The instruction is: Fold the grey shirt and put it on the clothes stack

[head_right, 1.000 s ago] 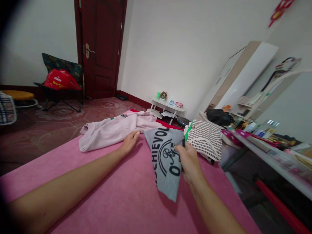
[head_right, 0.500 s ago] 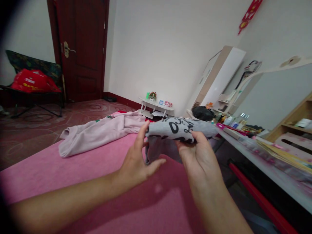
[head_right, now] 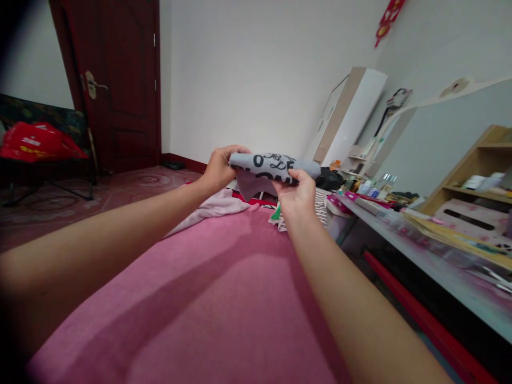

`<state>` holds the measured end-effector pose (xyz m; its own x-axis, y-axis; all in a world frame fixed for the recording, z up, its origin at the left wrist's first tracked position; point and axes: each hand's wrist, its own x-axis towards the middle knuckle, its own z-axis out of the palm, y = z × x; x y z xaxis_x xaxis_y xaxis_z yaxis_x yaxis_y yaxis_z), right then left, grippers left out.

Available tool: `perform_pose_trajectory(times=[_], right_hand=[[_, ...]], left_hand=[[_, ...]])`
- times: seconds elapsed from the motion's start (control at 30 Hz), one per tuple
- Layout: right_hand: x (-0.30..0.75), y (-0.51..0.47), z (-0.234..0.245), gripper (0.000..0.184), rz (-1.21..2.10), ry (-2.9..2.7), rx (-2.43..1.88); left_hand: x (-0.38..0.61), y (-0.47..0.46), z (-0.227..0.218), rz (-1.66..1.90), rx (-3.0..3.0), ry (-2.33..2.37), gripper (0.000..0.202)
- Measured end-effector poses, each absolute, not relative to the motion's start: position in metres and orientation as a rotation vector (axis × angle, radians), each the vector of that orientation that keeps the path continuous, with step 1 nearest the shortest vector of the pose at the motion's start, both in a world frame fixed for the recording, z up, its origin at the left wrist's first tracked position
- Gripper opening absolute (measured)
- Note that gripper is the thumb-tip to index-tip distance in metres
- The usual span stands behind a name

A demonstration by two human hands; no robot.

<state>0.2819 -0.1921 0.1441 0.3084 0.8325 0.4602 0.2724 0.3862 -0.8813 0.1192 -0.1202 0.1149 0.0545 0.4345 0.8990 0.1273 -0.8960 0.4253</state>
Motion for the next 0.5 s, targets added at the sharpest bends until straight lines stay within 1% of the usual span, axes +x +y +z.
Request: perform_pose_trajectory(times=[0.07, 0.13, 0.17, 0.2, 0.27, 0.33, 0.37, 0.43, 0.5], right_hand=[[0.289, -0.217, 0.102, 0.038, 0.833, -1.122, -1.027], [0.302, -0.25, 0.046, 0.033, 1.007, -0.978, -0.952], [0.31, -0.267, 0.016, 0.031, 1.117, -0.95, -0.975], [0.32, -0.283, -0.011, 0.033, 1.218, -0.909, -1.073], [0.341, -0.306, -0.053, 0.045, 1.411, -0.851, -1.288], [0.358, -0.316, -0.071, 0.046, 1.355, -0.844, -1.397], [0.363, -0.315, -0.072, 0.047, 1.287, -0.882, -1.448], [0.367, -0.306, -0.065, 0.049, 1.157, -0.989, -1.537], [0.361, -0.292, -0.055, 0.05, 1.124, -1.071, -1.585]], left_hand=[[0.107, -0.136, 0.089, 1.789, 2.225, 0.6, 0.027], [0.091, -0.159, 0.048, 1.563, 2.338, 0.629, 0.019], [0.083, -0.172, 0.025, 1.394, 2.372, 0.626, 0.014], [0.074, -0.185, 0.002, 1.198, 2.404, 0.599, 0.011], [0.059, -0.208, -0.037, 0.843, 2.462, 0.533, 0.011], [0.047, -0.225, -0.06, 0.743, 2.46, 0.563, 0.015], [0.043, -0.229, -0.066, 0.767, 2.432, 0.627, 0.018], [0.036, -0.231, -0.069, 0.896, 2.323, 0.86, 0.023], [0.034, -0.225, -0.067, 0.954, 2.17, 1.151, 0.021]])
